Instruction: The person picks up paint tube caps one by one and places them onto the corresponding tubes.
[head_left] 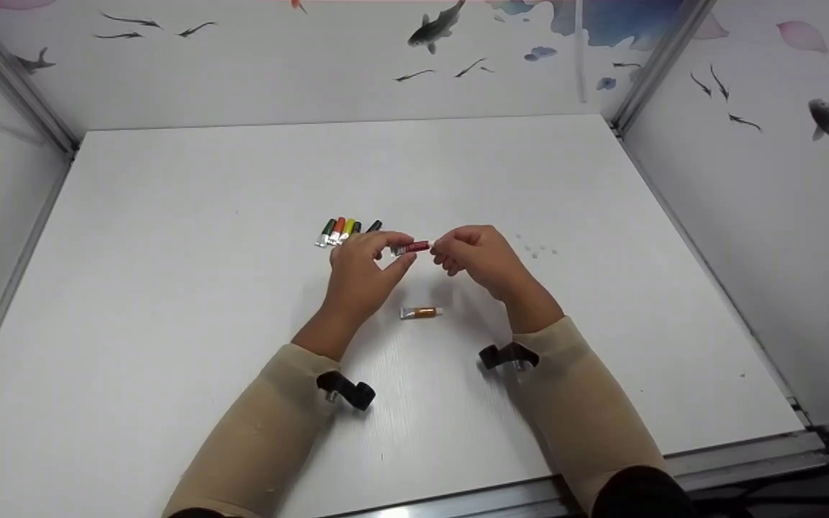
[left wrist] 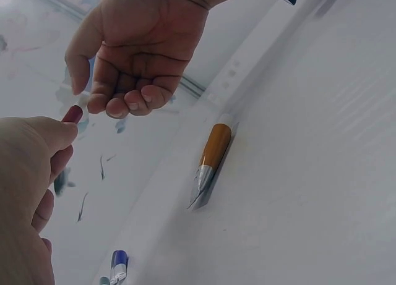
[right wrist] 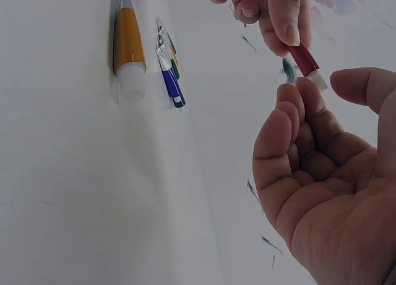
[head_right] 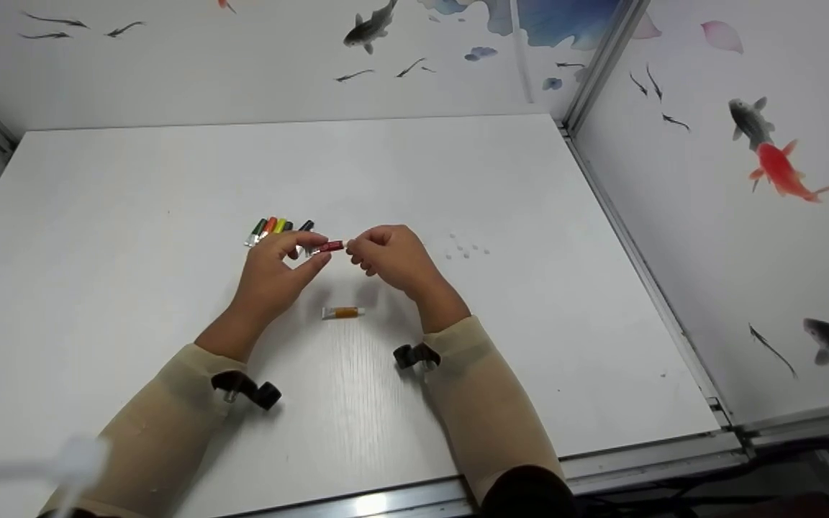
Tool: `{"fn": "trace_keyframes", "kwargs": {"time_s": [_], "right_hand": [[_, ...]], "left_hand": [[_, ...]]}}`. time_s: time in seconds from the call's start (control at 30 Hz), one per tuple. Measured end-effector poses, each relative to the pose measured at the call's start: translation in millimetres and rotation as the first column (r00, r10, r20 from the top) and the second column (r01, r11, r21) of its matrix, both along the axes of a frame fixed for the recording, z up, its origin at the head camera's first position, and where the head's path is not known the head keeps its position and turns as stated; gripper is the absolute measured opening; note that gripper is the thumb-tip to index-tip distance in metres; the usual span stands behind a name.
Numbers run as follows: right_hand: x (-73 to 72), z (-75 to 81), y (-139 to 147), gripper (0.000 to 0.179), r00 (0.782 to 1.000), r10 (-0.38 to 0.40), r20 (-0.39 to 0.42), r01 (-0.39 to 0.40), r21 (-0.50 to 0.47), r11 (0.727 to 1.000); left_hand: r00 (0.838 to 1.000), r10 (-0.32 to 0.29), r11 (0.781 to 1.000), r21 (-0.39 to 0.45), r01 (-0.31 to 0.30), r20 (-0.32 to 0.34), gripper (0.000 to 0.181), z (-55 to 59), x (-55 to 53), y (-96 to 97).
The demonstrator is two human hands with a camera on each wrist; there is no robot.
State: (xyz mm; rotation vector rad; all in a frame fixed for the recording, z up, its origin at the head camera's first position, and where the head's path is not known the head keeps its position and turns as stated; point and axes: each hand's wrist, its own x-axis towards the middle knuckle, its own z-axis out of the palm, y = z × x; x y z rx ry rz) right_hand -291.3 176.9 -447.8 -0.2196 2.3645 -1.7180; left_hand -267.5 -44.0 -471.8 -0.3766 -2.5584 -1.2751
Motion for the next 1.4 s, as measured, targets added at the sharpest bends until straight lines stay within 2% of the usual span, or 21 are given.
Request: {"fn": "trace_keyframes", "kwargs": {"time_s": [0.47,0.8,1.4], "right_hand": [[-0.3,-2.2,-1.4,0.04,1.0,0.014,-0.017,-0.013,0.044,0.999],[0.9,-2.7,-1.5,0.039,0.999,0.035,-0.034,-0.034,0.012,0.999],[-0.9,-3.7,1.6,0.044,0.999,0.008,-0.047,-0.007,0.025,1.0]], "left_hand": [[1.0,-0.01,1.0,-0.003,0.01,-0.005,0.024,-1.0,-0.6,-0.4],[1.0,-0.009,1.0,0.0,0.009,-0.003,0.025,0.9,1.6,-0.4],[1.0,-0.02,1.0,0.015,0.02,-0.004,0.024,-1.9,-0.8,-1.2]]}}
